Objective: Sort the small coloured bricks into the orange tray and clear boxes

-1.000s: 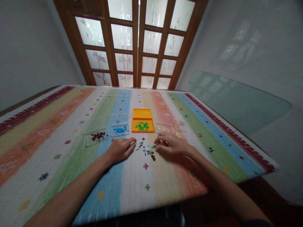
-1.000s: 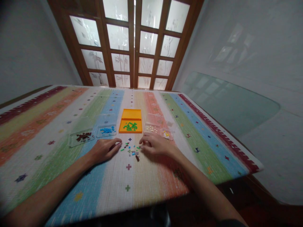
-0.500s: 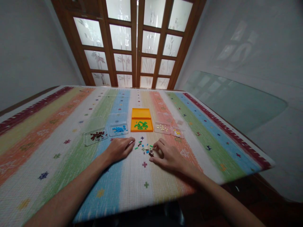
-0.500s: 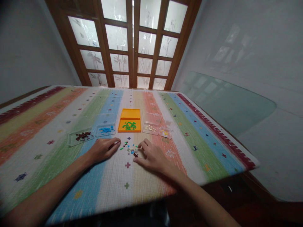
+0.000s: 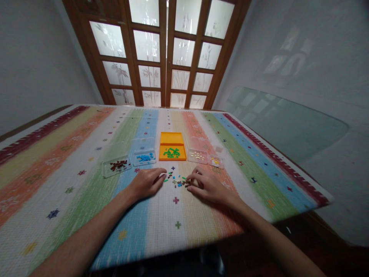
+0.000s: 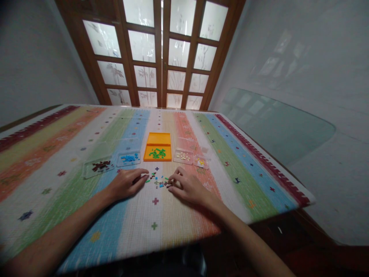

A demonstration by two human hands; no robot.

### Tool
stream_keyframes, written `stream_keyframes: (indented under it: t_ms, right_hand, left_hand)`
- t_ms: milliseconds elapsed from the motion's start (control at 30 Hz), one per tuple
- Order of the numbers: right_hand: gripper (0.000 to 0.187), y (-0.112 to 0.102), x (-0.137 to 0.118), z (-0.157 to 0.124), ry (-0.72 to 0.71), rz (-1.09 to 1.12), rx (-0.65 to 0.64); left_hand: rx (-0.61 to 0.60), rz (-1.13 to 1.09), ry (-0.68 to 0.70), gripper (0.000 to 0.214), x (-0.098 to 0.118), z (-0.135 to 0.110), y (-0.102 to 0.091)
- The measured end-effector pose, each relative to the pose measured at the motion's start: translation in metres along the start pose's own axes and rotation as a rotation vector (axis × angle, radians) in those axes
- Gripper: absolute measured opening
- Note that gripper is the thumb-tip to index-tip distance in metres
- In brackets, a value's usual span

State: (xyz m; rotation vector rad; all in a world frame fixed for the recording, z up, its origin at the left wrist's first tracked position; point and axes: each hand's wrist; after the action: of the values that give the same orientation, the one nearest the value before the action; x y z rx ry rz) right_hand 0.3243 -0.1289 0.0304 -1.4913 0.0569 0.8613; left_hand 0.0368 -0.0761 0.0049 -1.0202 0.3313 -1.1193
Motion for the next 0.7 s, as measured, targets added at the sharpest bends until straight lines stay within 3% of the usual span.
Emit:
stream_keyframes:
  t_ms: [267, 700]
  right_hand:
    - [0.022, 0.007, 0.000, 0.000, -0.017, 0.024, -0.038]
    - [0.016, 0.015, -0.002, 0.002, -0.006, 0.020, 0.005]
  left_hand:
    - [0.014, -0.050, 0.044, 0.020, 0.003, 0.000, 0.004]
    - [0.017, -0.020, 0.072, 0.021, 0.002, 0.000, 0.005]
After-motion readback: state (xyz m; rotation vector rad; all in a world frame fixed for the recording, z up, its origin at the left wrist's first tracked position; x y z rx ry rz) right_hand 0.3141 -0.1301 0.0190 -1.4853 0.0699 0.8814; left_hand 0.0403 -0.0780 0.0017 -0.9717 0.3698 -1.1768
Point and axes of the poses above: each hand's wrist, its own z-axis towards the middle knuckle, its own y-axis out of the palm, x = y × z, and after that the axes turned 5 degrees about y, right-handed
